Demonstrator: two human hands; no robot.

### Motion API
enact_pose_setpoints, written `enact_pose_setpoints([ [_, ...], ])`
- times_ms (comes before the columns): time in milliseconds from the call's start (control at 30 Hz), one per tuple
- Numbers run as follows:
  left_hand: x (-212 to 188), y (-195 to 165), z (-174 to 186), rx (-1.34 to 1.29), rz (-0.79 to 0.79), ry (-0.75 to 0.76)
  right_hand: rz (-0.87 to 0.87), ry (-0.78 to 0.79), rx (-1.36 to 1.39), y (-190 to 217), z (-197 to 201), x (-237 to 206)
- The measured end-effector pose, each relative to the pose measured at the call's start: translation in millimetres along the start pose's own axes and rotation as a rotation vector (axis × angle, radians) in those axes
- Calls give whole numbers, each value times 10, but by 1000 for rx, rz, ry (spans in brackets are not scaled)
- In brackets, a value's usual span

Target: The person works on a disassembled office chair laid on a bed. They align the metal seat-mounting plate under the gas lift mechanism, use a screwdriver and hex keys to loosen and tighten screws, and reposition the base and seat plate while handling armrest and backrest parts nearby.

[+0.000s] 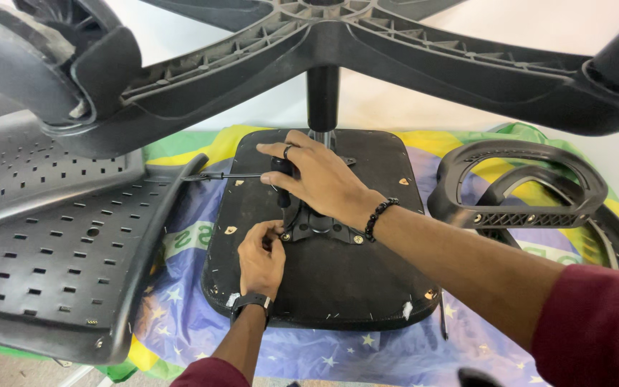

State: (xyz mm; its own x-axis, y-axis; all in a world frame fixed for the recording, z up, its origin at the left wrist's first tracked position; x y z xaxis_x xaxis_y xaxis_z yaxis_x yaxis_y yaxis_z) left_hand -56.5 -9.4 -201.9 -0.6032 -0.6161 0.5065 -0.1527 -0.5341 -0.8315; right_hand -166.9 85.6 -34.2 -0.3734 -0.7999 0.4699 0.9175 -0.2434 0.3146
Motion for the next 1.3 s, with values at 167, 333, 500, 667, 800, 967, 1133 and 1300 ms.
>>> enact_pose_setpoints([
  [167, 0, 24, 6, 52, -119, -28, 104, 22, 189, -43, 27, -29],
  [333, 3, 28, 12, 43, -16, -8, -93, 46, 54, 30, 48, -44],
  [500, -22, -19, 41, 195, -75, -55, -65, 84, -82, 154, 133, 28],
  [667, -22, -10, 11, 250, -62, -58, -109, 307, -397, 157, 179, 138],
  [800, -19, 39, 0, 255, -74, -71, -31, 318, -271, 137, 158, 247],
  [967, -9, 67, 4, 249, -113, -63, 50, 352, -379, 68, 134, 359],
  [1133, -7, 17, 0, 293, -116, -43, -158, 417, -484, 44, 58, 351],
  [1300, 21, -30, -24, 326, -86, -11, -28, 281, -263, 45, 22, 294],
])
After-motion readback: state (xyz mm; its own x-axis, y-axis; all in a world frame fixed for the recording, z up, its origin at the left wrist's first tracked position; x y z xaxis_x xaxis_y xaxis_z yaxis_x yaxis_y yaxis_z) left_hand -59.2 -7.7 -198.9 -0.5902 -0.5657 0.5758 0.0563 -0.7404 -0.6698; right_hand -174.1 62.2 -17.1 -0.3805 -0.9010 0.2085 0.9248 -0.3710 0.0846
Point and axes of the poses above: each hand's wrist, its own x-axis towards the middle knuckle, its own z-axis out of the back of the hand, y = z × x, the point moved 1 cm from there along x, towards the middle knuckle, and after that the axes turned 6 degrees about -z, right-handed, at the moved point
